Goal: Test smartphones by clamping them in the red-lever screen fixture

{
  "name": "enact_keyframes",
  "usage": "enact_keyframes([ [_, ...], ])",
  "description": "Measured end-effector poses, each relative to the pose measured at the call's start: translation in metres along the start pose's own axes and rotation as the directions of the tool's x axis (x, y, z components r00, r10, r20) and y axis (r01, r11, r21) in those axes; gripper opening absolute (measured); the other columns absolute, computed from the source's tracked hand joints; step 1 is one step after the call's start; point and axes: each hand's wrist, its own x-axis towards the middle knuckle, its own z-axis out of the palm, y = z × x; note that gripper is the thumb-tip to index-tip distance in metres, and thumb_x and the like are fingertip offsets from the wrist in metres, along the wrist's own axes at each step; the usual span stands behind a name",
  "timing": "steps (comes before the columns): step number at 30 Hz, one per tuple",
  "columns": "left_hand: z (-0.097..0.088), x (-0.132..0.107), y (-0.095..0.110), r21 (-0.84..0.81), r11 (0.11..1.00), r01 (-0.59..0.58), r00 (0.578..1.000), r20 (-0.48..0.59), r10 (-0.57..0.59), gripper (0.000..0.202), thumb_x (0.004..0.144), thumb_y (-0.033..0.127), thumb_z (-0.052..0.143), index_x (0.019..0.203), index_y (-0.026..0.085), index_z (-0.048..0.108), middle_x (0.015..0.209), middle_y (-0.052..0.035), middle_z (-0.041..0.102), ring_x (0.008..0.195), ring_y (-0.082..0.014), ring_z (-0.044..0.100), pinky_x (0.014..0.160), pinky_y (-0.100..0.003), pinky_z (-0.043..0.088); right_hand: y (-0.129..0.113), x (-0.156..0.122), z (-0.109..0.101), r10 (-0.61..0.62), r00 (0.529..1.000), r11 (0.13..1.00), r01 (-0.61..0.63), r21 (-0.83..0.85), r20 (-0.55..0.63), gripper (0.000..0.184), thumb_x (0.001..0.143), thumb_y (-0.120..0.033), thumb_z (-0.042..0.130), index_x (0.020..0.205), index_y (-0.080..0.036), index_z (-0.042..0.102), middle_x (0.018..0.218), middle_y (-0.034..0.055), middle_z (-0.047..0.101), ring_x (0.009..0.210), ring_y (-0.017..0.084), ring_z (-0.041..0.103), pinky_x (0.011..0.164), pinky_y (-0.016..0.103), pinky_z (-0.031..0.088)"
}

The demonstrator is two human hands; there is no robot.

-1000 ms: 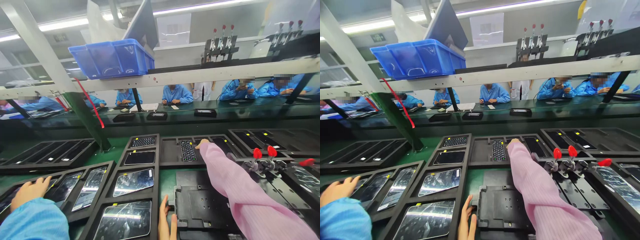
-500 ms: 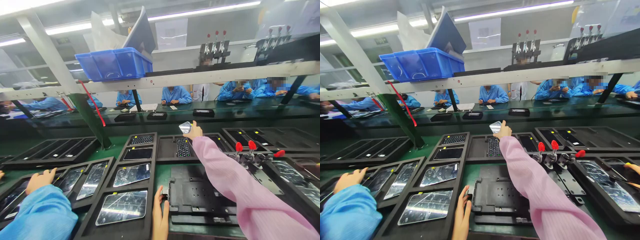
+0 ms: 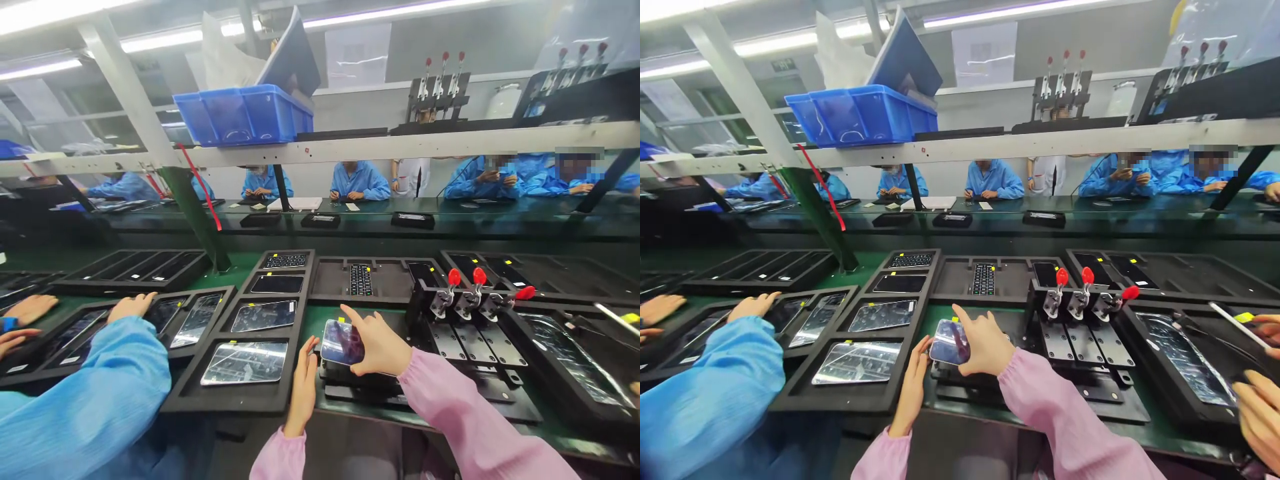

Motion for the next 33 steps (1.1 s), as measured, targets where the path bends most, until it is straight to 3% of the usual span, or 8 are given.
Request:
enact_keyframes([
  [7, -0.001, 0.000, 0.004, 0.042, 0.998, -0.037, 0.999, 0.035, 0.036, 0.040, 0.089, 0.043, 0.037, 0.121, 0.022, 0.049, 0.131, -0.0061, 0.049, 0.125, -0.0184, 0.039, 0.107, -0.036, 0.027, 0.016, 0.003, 0.020, 0.045, 0.990, 0.996, -0.034, -0.083, 0.134, 0.119, 0.043, -0.038, 0.075, 0.142, -0.018, 0.011, 0.079, 0.0043, 0.063, 0.084, 0.028, 0.056, 0.094, 0.058, 0.023],
  [13, -0.001, 0.000, 0.003, 0.061, 0.995, -0.076, 0.996, 0.050, 0.073, 0.037, 0.089, 0.041, 0.038, 0.117, 0.023, 0.053, 0.130, -0.0050, 0.050, 0.124, -0.0182, 0.040, 0.108, -0.037, 0.026, 0.018, 0.008, 0.027, 0.030, 0.988, 0.997, -0.020, -0.069, 0.151, 0.113, 0.048, -0.046, 0.072, 0.141, -0.023, 0.011, 0.089, 0.0073, 0.064, 0.091, 0.028, 0.057, 0.095, 0.058, 0.021],
  [17, -0.002, -0.001, 0.002, 0.064, 0.995, -0.081, 0.996, 0.055, 0.077, 0.037, 0.088, 0.042, 0.040, 0.117, 0.025, 0.054, 0.130, -0.0054, 0.050, 0.124, -0.0201, 0.041, 0.105, -0.038, 0.031, 0.018, 0.010, 0.026, 0.035, 0.986, 0.997, -0.024, -0.072, 0.161, 0.106, 0.053, -0.051, 0.068, 0.140, -0.022, 0.016, 0.090, 0.0094, 0.064, 0.091, 0.029, 0.057, 0.092, 0.059, 0.024],
  [27, -0.003, 0.001, -0.003, 0.059, 0.994, -0.097, 0.992, 0.082, 0.092, 0.037, 0.086, 0.041, 0.044, 0.117, 0.023, 0.054, 0.130, -0.0084, 0.049, 0.119, -0.0219, 0.046, 0.097, -0.038, 0.039, 0.016, 0.008, 0.021, 0.049, 0.978, 0.995, -0.031, -0.092, 0.202, 0.098, 0.052, -0.051, 0.070, 0.136, -0.024, 0.026, 0.095, 0.0110, 0.064, 0.091, 0.033, 0.058, 0.092, 0.066, 0.017],
  [33, -0.004, 0.000, -0.002, 0.061, 0.995, -0.082, 0.995, 0.064, 0.078, 0.037, 0.087, 0.042, 0.041, 0.116, 0.023, 0.054, 0.130, -0.0066, 0.050, 0.123, -0.0200, 0.042, 0.102, -0.037, 0.034, 0.018, 0.013, 0.021, 0.060, 0.971, 0.997, -0.046, -0.063, 0.233, 0.099, 0.053, -0.048, 0.072, 0.137, -0.025, 0.025, 0.101, 0.0116, 0.064, 0.099, 0.033, 0.056, 0.093, 0.069, 0.015],
])
